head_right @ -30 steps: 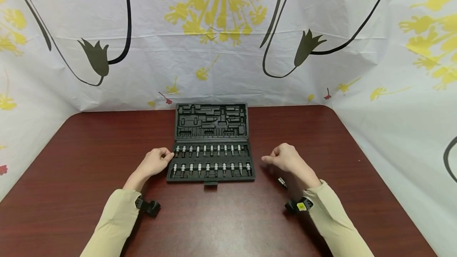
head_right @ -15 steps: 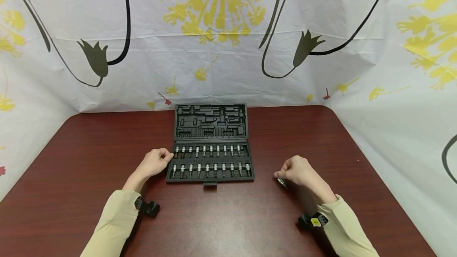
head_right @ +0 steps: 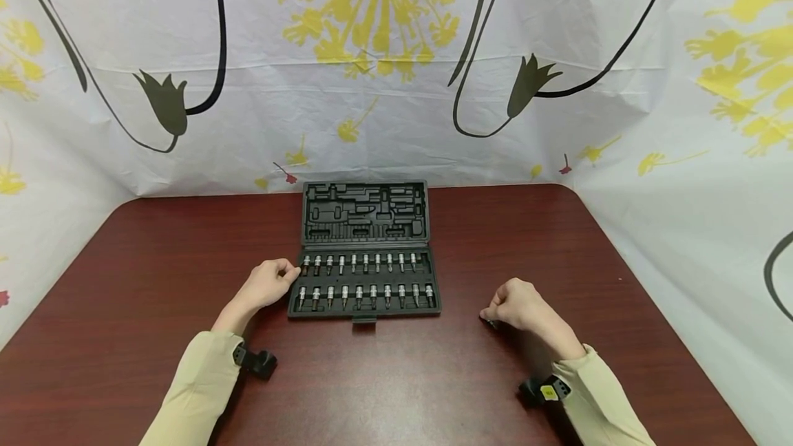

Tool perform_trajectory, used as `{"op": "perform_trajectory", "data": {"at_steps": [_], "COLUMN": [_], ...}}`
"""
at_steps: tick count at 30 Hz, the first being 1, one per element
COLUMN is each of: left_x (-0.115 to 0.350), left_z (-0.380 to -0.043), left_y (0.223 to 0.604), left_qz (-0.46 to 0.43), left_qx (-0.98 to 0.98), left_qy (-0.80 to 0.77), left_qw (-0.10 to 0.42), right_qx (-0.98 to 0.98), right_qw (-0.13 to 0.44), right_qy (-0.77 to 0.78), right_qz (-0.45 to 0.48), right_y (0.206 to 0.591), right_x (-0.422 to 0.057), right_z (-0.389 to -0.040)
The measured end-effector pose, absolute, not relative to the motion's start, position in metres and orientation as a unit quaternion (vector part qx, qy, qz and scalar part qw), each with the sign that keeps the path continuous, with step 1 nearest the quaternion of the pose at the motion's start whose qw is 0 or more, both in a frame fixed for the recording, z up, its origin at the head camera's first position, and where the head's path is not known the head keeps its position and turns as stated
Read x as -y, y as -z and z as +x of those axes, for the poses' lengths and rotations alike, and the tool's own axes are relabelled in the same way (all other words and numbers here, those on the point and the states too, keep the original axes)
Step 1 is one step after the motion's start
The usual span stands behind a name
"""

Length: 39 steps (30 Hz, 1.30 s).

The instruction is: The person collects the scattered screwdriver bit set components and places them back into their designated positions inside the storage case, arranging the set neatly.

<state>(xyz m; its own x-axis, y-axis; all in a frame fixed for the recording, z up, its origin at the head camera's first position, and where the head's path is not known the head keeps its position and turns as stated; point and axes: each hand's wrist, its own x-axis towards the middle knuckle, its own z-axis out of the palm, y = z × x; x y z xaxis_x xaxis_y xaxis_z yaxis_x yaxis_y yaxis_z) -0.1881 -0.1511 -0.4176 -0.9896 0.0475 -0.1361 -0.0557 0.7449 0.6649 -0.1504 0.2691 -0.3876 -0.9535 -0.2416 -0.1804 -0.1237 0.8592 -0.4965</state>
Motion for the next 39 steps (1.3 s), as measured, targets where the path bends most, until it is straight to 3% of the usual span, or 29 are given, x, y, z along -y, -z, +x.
{"op": "perform_trajectory", "data": {"at_steps": [10,39], "left_x": [0.152,0.150], "left_z": [-0.187,-0.189], "left_y": [0.418,0.419], "left_qz": [-0.010,-0.006], "left_qx": [-0.934,-0.931], "left_qy": [-0.350,-0.358], "left_qw": [0.068,0.067], "right_qx": [-0.955,-0.937], "right_qw": [0.113,0.109], "right_qy": [0.248,0.322], "right_qz": [-0.114,-0.085], "right_y": [0.389,0.384], "right_x": [-0.262,-0.195], "right_z": [-0.158,-0.235]}}
